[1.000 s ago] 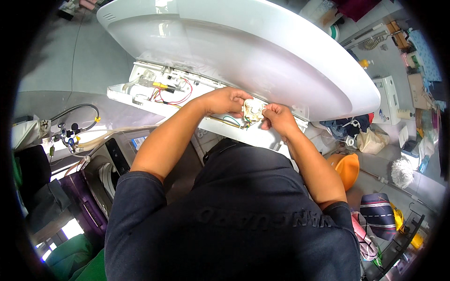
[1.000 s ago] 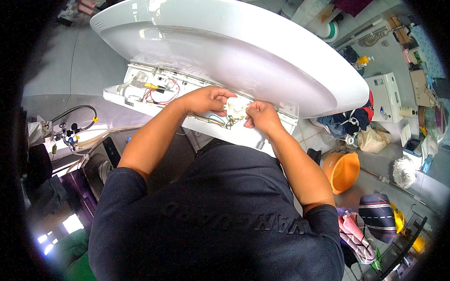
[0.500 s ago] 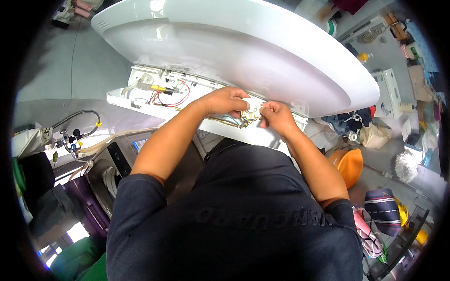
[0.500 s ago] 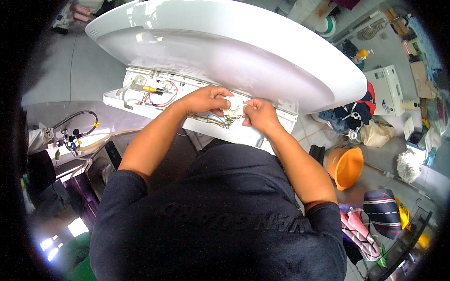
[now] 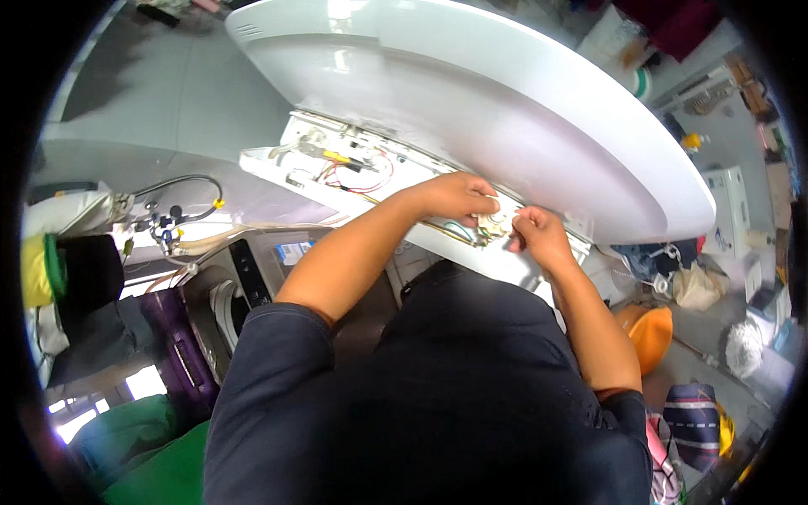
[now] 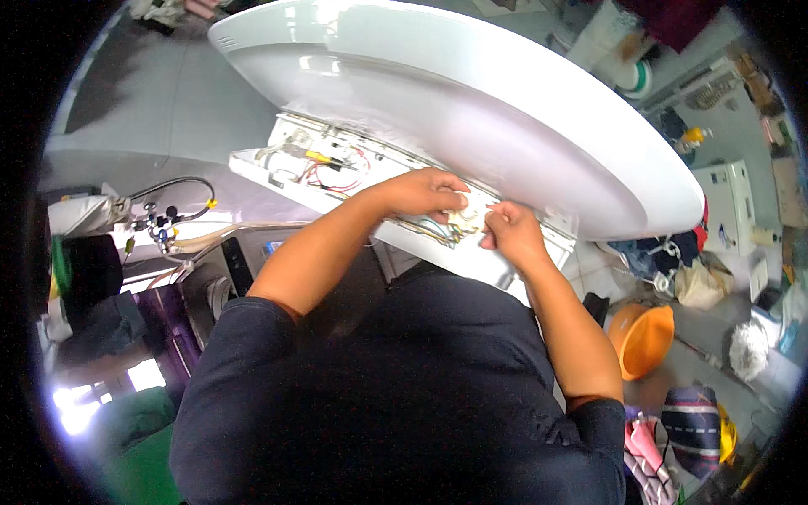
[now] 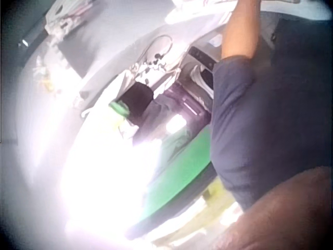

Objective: The person works on the internal wiring of a white appliance, likely a washing machine, with the lid open. They repeatedly connect and disconnect a small white plastic connector to a terminal block, adjusting wires and components within the control area.

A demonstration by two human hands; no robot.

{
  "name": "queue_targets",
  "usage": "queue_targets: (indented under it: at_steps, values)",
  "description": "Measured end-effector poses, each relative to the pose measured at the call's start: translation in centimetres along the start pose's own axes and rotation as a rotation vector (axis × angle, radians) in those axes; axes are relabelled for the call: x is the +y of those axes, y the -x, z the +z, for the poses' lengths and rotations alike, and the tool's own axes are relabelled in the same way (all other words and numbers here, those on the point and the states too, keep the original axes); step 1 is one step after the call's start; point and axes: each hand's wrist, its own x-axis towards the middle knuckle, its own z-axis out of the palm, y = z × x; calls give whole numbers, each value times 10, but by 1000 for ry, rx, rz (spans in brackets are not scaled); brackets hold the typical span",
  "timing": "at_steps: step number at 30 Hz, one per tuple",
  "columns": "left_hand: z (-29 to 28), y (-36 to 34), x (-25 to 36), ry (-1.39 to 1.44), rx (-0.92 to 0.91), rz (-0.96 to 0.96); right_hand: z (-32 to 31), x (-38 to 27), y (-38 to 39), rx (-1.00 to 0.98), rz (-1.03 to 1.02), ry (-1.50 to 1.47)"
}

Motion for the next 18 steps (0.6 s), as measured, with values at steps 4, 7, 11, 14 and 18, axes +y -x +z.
queue_targets:
  at_steps: [4,7,11,14,18]
  values:
    - [-11,19,7,-178,51,24,0,-1,3,-16,0,-18]
    - [-50,52,7,-141,212,91,-1,-1,5,-7,21,-36]
    - [-134,102,-3,-357,766,27,-1,-1,6,-3,13,-19]
    - [-228,124,-60,-521,1120,-7,1,0,5,-19,14,-39]
    - [-260,130,-68,-835,1141,-281,-1,4,3,-4,6,-31]
